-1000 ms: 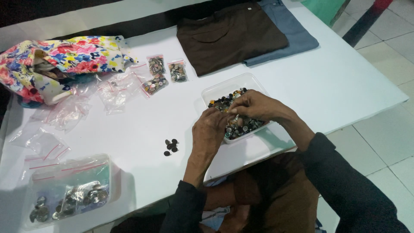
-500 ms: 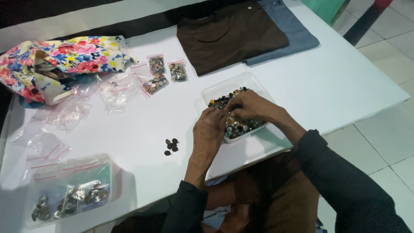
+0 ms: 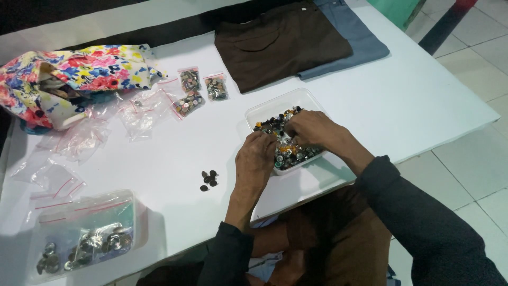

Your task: Sorting small black buttons from a container and placing them on a table

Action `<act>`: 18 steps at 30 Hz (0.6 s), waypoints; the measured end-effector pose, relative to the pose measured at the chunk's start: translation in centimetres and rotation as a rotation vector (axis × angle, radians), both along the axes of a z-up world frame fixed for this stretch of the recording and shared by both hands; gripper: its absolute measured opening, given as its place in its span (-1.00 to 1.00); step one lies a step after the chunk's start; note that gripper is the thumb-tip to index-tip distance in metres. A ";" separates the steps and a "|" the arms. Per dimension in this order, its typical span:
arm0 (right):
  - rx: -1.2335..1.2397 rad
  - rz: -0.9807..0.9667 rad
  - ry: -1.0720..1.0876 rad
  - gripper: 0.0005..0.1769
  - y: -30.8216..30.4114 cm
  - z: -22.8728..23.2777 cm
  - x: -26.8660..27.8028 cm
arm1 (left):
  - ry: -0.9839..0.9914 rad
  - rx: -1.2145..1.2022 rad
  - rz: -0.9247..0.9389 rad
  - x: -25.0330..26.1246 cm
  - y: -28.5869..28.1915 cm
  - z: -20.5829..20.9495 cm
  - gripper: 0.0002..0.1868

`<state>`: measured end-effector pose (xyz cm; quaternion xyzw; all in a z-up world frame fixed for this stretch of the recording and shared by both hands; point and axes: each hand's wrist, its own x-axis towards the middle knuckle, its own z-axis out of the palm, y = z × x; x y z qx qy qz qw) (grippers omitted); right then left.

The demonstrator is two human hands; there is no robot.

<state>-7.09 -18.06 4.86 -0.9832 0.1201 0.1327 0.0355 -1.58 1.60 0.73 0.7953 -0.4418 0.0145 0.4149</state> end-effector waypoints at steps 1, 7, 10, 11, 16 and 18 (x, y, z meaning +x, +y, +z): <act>-0.001 0.001 0.000 -0.75 0.1 0.7 -0.1 | 0.000 -0.001 0.001 0.0 0.0 0.1 -0.89; 0.294 -0.095 -0.063 -0.71 0.5 3.7 -1.2 | 0.026 0.004 -0.002 -0.3 0.3 1.4 -0.88; 0.169 -0.041 -0.007 -0.72 1.5 4.2 -1.1 | 0.027 0.016 -0.004 -0.4 0.4 1.6 -0.88; 0.134 -0.011 -0.003 -0.69 1.7 3.8 -1.0 | 0.034 0.019 -0.006 -0.3 0.4 1.6 -0.88; 0.056 0.085 0.024 -0.72 1.8 2.5 -0.8 | 0.038 0.032 -0.009 -0.4 0.5 1.8 -0.87; 0.193 -0.039 -0.002 -0.75 1.1 2.6 -0.6 | 0.021 0.020 -0.005 -0.3 0.4 1.6 -0.88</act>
